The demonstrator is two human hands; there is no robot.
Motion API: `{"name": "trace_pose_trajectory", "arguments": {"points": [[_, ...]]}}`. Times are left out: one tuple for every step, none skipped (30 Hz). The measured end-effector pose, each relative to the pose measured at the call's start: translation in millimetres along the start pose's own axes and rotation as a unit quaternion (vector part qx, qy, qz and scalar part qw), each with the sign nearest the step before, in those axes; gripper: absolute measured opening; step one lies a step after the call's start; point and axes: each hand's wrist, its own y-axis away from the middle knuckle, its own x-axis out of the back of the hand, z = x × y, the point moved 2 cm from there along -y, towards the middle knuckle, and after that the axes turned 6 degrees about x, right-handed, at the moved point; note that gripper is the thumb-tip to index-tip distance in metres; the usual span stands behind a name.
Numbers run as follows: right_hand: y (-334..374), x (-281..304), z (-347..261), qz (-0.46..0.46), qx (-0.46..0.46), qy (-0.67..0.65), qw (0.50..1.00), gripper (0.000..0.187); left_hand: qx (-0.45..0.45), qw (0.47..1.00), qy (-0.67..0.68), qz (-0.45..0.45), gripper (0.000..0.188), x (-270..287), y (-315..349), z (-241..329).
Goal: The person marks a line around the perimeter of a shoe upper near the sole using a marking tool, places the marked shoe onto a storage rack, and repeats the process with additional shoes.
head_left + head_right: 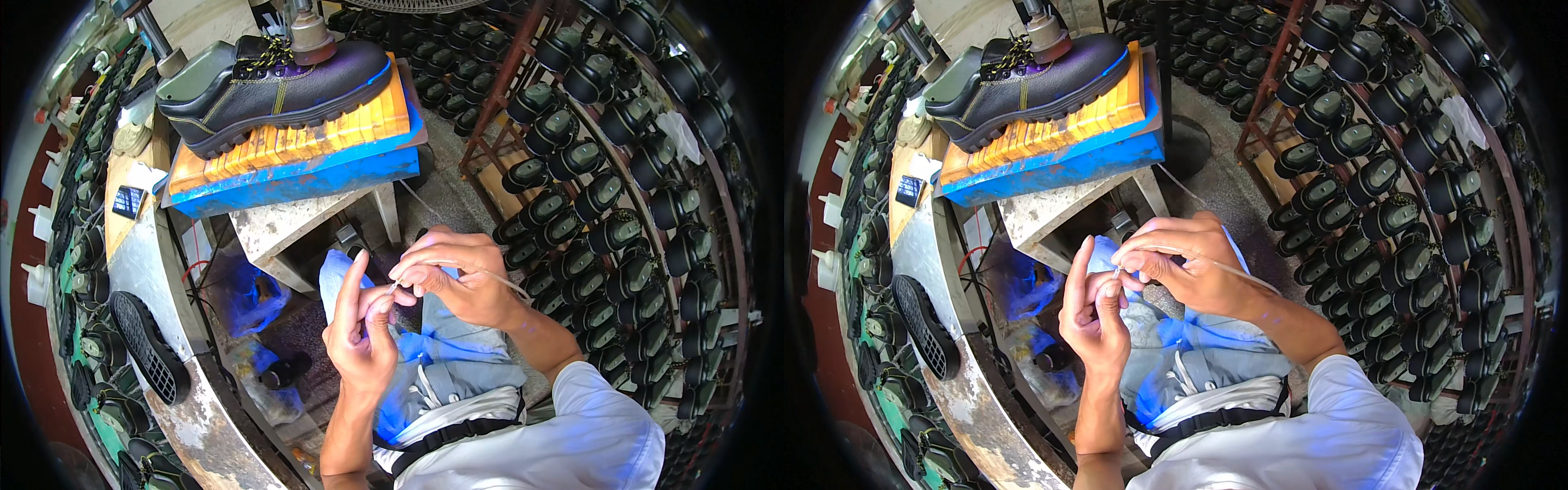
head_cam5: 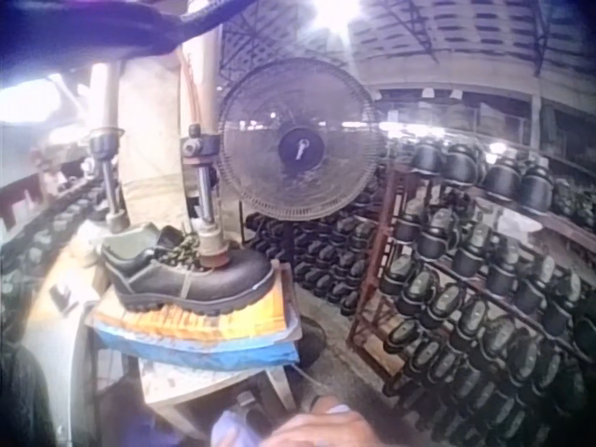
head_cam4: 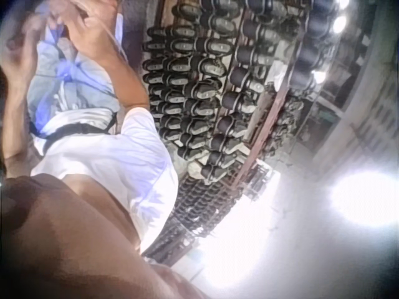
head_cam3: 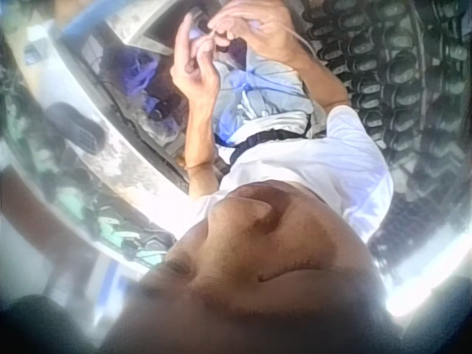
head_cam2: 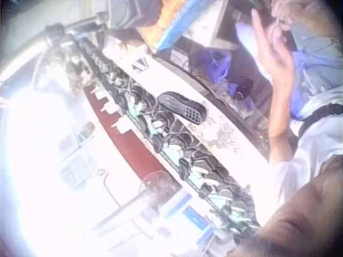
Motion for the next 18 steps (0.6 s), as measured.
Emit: {"name": "trace_pose_trajectory", "arguments": {"points": [[0.4,0.6,1.4,-0.011,0.008,0.006,1.0,0.013,0.009,1.0,0.003,-0.012,0.053,1.4,-0.6,-1.0],[1.4,1.0,3.7,-0.021,0.015,0.011,1.0,0.013,0.017,1.0,0.005,-0.026,0.053,3.0,-1.3,-2.1],[3.2,0.5,6.1,-0.029,0.022,0.018,0.999,0.013,0.045,0.997,0.037,-0.043,0.053,4.1,-2.2,-2.7],[6.7,0.4,8.4,-0.031,0.001,-0.006,1.0,0.013,0.071,0.993,0.07,-0.067,0.053,3.6,-4.7,-1.1],[11.6,-0.9,11.4,-0.03,-0.021,-0.028,0.999,0.013,0.098,0.986,0.103,-0.092,0.053,3.0,-7.6,-0.9],[15.3,-1.6,13.3,-0.027,-0.042,-0.05,0.997,0.013,0.127,0.976,0.137,-0.109,0.054,5.7,-6.8,-8.1],[15.2,0.4,12.5,-0.055,-0.055,-0.036,0.996,0.013,0.157,0.97,0.145,-0.12,0.055,7.8,-6.5,-16.3],[19.1,-3.4,17.9,-0.052,-0.085,-0.078,0.992,0.013,0.186,0.962,0.149,-0.136,0.056,12.5,-6.1,-22.7],[20.6,-6.8,22.5,-0.037,-0.053,-0.077,0.995,0.012,0.194,0.963,0.13,-0.134,0.052,18.8,-6.6,-25.8],[21.9,-8.7,24.4,-0.022,-0.022,-0.075,0.997,0.012,0.203,0.964,0.109,-0.133,0.049,27.6,-5.3,-29.9],[23.7,-6.1,21.3,0.017,-0.046,-0.079,0.996,0.012,0.182,0.972,0.082,-0.12,0.039,39.5,-2.8,-39.5],[25.1,-1.4,18.2,0.052,-0.065,-0.088,0.993,0.013,0.156,0.981,0.057,-0.097,0.031,49.7,2.3,-51.1],[28.2,4.6,17.0,0.085,-0.097,-0.108,0.986,0.013,0.157,0.981,0.06,-0.096,0.024,58.1,10.4,-60.0],[35.2,8.2,18.8,0.113,-0.108,-0.141,0.978,0.018,0.16,0.98,0.06,-0.099,0.022,64.4,14.3,-67.4],[41.7,6.8,18.2,0.115,-0.114,-0.154,0.975,0.019,0.161,0.981,0.076,-0.076,0.022,62.5,18.9,-71.2],[45.2,-0.5,20.3,0.109,-0.116,-0.175,0.971,0.02,0.162,0.982,0.087,-0.042,0.023,61.5,27.0,-74.2],[51.2,-9.3,22.5,0.107,-0.16,-0.244,0.951,0.02,0.157,0.982,0.097,-0.036,0.025,57.6,29.4,-75.6],[50.2,-17.9,21.4,0.141,-0.108,-0.23,0.957,0.023,0.168,0.981,0.094,-0.012,0.026,54.5,31.2,-77.3]]}}
